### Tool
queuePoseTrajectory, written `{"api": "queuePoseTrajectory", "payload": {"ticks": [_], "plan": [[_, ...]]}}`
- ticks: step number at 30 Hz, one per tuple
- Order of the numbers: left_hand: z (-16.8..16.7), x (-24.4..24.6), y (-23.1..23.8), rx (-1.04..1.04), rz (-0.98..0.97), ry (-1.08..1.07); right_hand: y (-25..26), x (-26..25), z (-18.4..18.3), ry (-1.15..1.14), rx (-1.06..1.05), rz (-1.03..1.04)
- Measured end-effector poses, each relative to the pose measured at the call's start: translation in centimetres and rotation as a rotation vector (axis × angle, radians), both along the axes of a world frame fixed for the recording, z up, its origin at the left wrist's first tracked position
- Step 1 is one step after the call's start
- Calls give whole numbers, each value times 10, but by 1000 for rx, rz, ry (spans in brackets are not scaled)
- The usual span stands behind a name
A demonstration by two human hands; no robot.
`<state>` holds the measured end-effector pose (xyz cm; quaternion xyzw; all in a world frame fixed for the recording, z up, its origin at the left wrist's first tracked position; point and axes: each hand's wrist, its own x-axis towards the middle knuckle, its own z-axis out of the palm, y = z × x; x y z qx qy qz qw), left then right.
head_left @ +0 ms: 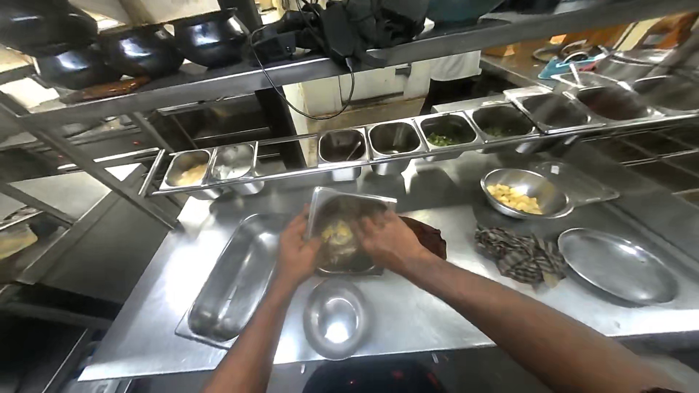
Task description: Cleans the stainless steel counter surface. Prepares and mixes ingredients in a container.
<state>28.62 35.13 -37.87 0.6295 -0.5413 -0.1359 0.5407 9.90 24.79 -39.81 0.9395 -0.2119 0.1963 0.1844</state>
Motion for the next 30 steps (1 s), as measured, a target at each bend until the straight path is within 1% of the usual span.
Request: {"api": "queuePoseTrajectory", "payload": {"ticks": [2,3,6,8,10,12,15,19,21,25,28,30], "plan": [[3,4,-2,-6,-2,-44,9,-7,-8,50,94,-2],[5,6,-4,3,-3,-65,9,-9,-10,45,89,2],[7,7,-7,40,-1,-93,3,-4,-1,-112,-36,35],[10,1,-8,43,-29,-97,1,6,1,-164,-101,69],[14,-4,-11,30,-59,-97,3,5,-10,-90,-86,123],[17,-3,-14,32,-72,-97,6,-7,-23,29,-55,130],[15,-1,-20,66,-84,-134,0,-23,-18,101,3,65],[13,-8,-24,62,-108,-233,-11,-20,0,-23,-3,-58],[12,-12,-24,48,-103,-242,-9,-16,-5,-42,51,-133],[10,-10,-26,20,-93,-254,2,-20,-29,22,226,-168],[11,-12,-24,5,-84,-280,2,-19,-15,-34,195,-247],[9,-13,-22,-19,-89,-301,0,-14,-2,-27,213,-363]]}}
